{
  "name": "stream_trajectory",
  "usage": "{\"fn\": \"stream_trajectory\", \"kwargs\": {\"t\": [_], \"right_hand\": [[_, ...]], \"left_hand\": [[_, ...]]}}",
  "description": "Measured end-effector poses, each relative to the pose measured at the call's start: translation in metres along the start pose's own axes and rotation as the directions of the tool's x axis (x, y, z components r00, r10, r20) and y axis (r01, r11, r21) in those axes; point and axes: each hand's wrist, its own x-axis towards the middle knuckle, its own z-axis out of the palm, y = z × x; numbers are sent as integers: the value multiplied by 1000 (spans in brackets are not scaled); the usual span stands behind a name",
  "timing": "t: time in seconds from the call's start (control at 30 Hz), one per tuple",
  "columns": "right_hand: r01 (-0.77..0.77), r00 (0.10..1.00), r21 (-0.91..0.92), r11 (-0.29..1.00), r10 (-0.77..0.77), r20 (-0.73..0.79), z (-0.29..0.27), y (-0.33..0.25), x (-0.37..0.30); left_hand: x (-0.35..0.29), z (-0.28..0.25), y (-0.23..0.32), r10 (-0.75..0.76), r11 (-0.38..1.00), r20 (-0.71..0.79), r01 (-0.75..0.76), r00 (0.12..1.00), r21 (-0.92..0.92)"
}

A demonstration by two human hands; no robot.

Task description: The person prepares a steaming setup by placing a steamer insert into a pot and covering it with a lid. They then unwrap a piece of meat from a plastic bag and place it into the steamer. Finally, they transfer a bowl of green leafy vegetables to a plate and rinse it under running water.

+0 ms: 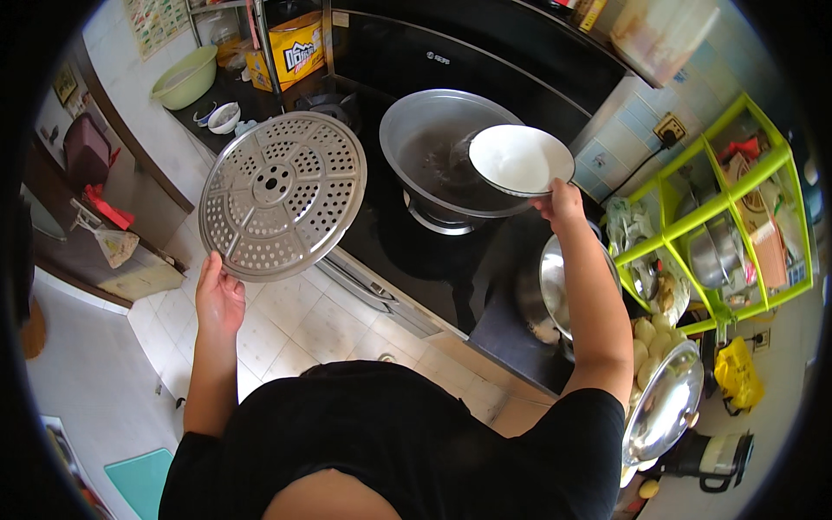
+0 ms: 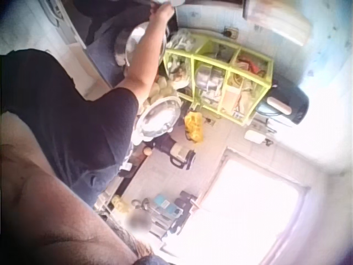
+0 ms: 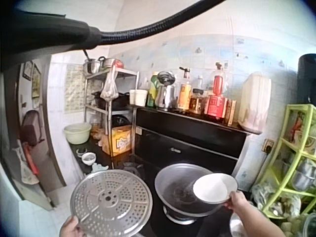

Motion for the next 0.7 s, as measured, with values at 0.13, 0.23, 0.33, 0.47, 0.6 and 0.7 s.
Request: {"fn": "stream_trajectory", "kwargs": {"t": [0.13, 0.23, 0.33, 0.47, 0.6, 0.7], "right_hand": [[-30, 999, -78, 997, 26, -46, -5, -7, 15], [-32, 999, -107, 994, 27, -48, -9, -13, 20], [-1, 995, -198, 980, -19, -98, -7, -23, 15], [139, 968, -374, 917, -206, -145, -11, -28, 21], [97, 899, -477, 874, -283, -335, 11, -48, 5], [122, 799, -691, 712, -483, -357, 16, -57, 2]], "left_hand": [[29, 8, -9, 31, 1000, -6, -31, 999, -4], [53, 14, -11, 46, 999, -12, -46, 999, 4], [82, 23, -16, 39, 999, -17, -39, 999, 12], [125, 49, -17, 25, 1000, 10, -26, 1000, 18], [169, 72, -16, -11, 999, 139, 6, 990, 40], [201, 94, -13, -51, 996, 224, 34, 973, 78]]}}
